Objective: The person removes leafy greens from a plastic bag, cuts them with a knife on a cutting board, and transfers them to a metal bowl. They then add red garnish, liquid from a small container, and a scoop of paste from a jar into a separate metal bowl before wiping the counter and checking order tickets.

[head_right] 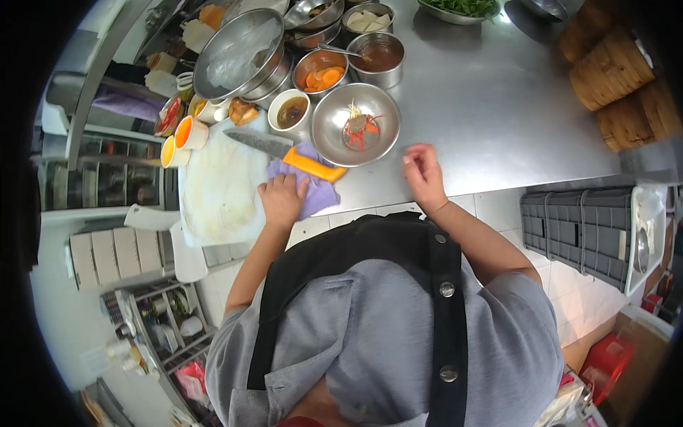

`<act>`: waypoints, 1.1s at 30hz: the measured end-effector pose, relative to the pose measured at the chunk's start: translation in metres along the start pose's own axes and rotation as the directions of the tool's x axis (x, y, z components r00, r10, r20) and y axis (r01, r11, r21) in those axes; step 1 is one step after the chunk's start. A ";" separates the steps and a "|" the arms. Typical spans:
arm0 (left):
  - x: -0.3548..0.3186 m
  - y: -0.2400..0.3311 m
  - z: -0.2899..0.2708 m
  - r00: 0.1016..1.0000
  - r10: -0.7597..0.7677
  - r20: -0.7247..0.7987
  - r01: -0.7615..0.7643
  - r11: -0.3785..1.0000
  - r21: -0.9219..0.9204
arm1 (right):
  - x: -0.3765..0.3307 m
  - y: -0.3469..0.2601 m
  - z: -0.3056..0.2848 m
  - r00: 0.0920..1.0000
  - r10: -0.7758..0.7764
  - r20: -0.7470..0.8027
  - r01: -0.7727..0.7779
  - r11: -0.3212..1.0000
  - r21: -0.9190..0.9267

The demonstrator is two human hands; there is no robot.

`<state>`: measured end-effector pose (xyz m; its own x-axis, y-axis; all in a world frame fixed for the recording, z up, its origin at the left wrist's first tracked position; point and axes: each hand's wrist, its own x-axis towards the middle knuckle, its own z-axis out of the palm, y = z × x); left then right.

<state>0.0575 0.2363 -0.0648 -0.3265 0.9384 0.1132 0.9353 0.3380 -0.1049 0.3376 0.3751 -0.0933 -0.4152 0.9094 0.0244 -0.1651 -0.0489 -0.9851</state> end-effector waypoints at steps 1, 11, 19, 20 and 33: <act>0.001 0.000 0.005 0.998 0.026 -0.058 -0.025 1.000 0.018 | 0.003 0.004 -0.004 0.992 -0.046 0.115 0.071 0.973 -0.219; -0.019 0.020 0.019 0.966 -0.201 -0.164 0.190 0.978 -0.082 | 0.017 -0.026 0.043 0.556 -0.226 0.800 0.760 0.528 -0.379; -0.041 0.043 0.025 0.906 -0.252 -0.339 0.178 0.956 -0.235 | 0.017 -0.007 0.139 0.637 -0.141 0.758 0.768 0.201 -0.608; -0.045 0.043 0.026 0.919 -0.273 -0.283 0.193 0.940 -0.281 | 0.022 -0.012 0.143 0.683 0.036 0.729 0.677 0.342 -0.651; -0.089 -0.048 -0.054 0.374 -0.819 -0.435 0.185 0.525 -0.831 | 0.011 -0.043 0.143 0.597 0.200 0.777 0.540 0.615 -0.574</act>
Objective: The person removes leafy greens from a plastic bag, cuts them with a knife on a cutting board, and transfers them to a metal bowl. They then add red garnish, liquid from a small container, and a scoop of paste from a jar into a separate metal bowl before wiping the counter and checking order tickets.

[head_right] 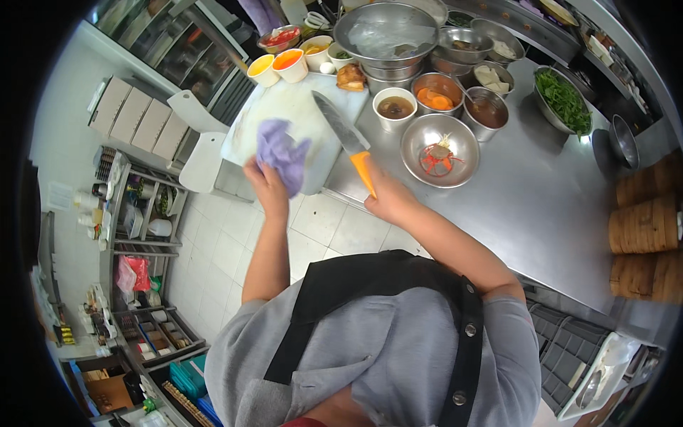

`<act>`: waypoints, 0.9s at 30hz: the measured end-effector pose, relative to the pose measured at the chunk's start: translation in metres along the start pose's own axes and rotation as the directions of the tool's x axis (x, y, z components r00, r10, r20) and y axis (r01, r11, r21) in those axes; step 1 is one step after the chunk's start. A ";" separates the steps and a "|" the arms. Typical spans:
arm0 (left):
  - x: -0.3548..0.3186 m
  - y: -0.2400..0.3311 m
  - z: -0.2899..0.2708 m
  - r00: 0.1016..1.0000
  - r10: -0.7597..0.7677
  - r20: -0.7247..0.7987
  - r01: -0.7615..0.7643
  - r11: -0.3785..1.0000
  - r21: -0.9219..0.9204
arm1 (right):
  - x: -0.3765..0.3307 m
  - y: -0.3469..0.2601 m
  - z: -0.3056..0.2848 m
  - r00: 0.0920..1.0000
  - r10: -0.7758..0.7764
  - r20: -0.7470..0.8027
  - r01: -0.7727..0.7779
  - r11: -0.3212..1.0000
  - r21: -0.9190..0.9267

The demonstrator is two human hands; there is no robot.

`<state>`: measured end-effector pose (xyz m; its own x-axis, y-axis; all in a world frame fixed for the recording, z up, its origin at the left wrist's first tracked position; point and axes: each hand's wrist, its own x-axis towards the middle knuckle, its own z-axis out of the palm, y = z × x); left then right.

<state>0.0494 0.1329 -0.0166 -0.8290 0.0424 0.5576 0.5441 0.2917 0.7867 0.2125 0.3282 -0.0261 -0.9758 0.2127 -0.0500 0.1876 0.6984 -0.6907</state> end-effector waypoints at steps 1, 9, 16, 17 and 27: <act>0.013 0.007 0.000 1.000 -0.008 -0.004 0.008 1.000 -0.001 | 0.002 -0.008 0.001 1.000 0.000 0.007 0.000 1.000 -0.005; 0.010 -0.025 0.061 0.728 -0.348 0.591 -0.231 0.687 0.689 | 0.037 -0.043 0.041 0.965 -0.024 0.261 0.054 0.993 -0.109; 0.062 -0.098 0.060 0.822 -0.227 0.522 -0.216 0.724 0.655 | -0.036 -0.018 0.004 0.938 -0.009 0.346 0.036 0.997 -0.073; 0.076 -0.104 0.060 0.851 -0.249 0.463 -0.142 0.739 0.658 | -0.053 -0.010 -0.006 0.938 -0.046 0.345 0.046 0.999 0.008; 0.134 -0.158 0.095 0.962 0.141 0.235 -0.263 0.718 0.645 | -0.108 -0.001 -0.025 0.997 0.070 -0.016 -0.064 0.970 0.236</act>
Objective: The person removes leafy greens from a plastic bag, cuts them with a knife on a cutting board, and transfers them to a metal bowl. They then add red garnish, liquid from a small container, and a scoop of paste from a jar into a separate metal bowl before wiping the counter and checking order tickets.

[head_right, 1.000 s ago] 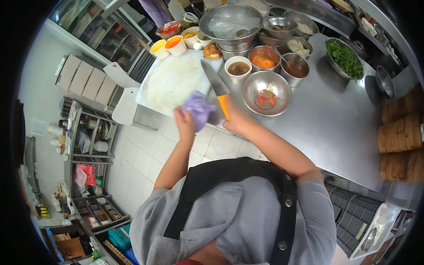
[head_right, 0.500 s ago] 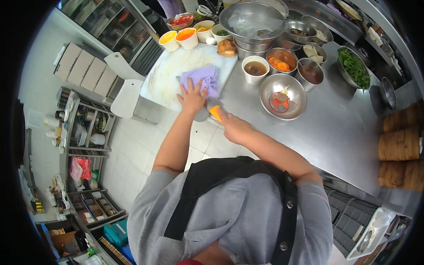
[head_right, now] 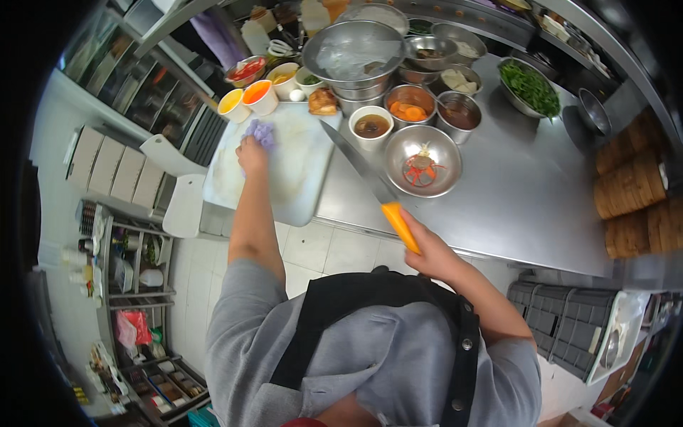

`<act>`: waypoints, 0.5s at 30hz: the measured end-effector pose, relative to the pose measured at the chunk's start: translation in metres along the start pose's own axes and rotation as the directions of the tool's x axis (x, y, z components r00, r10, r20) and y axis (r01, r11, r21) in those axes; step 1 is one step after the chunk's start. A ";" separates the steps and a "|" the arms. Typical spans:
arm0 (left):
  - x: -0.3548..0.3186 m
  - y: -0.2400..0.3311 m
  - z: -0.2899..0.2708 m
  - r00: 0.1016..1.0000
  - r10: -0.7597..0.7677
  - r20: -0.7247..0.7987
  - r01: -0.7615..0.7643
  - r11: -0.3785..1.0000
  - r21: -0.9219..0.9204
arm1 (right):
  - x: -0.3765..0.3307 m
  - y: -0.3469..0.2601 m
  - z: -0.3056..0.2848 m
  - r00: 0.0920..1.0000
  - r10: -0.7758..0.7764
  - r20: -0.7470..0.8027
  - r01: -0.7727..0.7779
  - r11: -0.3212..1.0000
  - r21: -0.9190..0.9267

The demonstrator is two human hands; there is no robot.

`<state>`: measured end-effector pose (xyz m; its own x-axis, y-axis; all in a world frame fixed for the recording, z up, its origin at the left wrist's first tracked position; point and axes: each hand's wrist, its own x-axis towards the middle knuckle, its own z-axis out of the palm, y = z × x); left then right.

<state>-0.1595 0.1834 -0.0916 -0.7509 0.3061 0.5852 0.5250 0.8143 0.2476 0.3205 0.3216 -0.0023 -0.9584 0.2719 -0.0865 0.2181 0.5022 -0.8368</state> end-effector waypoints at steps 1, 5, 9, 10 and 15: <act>-0.005 0.015 -0.002 0.993 0.016 0.115 -0.012 0.999 -0.031 | 0.012 -0.004 0.001 0.992 -0.104 -0.065 0.103 0.995 -0.016; -0.102 0.103 -0.070 0.893 0.440 0.096 -0.378 0.848 -0.372 | 0.076 -0.034 -0.008 0.987 -0.159 -0.021 0.153 0.975 -0.164; -0.200 0.140 -0.156 0.533 0.818 0.216 -0.359 0.450 -0.818 | 0.159 -0.058 0.009 0.975 -0.197 0.104 0.220 0.925 -0.309; -0.212 0.147 -0.165 0.473 0.822 0.319 -0.332 0.501 -0.799 | 0.180 -0.063 0.013 0.978 -0.161 0.132 0.199 0.911 -0.361; -0.199 0.147 -0.173 0.607 0.717 0.343 -0.207 0.559 -0.803 | 0.232 -0.036 0.055 0.964 -0.266 0.017 0.230 0.798 -0.558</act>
<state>0.1363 0.1569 -0.0380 -0.2166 0.9387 0.2682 0.7704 -0.0044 0.6375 0.0806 0.3213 -0.0214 -0.9849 0.1146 0.1295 0.0565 0.9209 -0.3856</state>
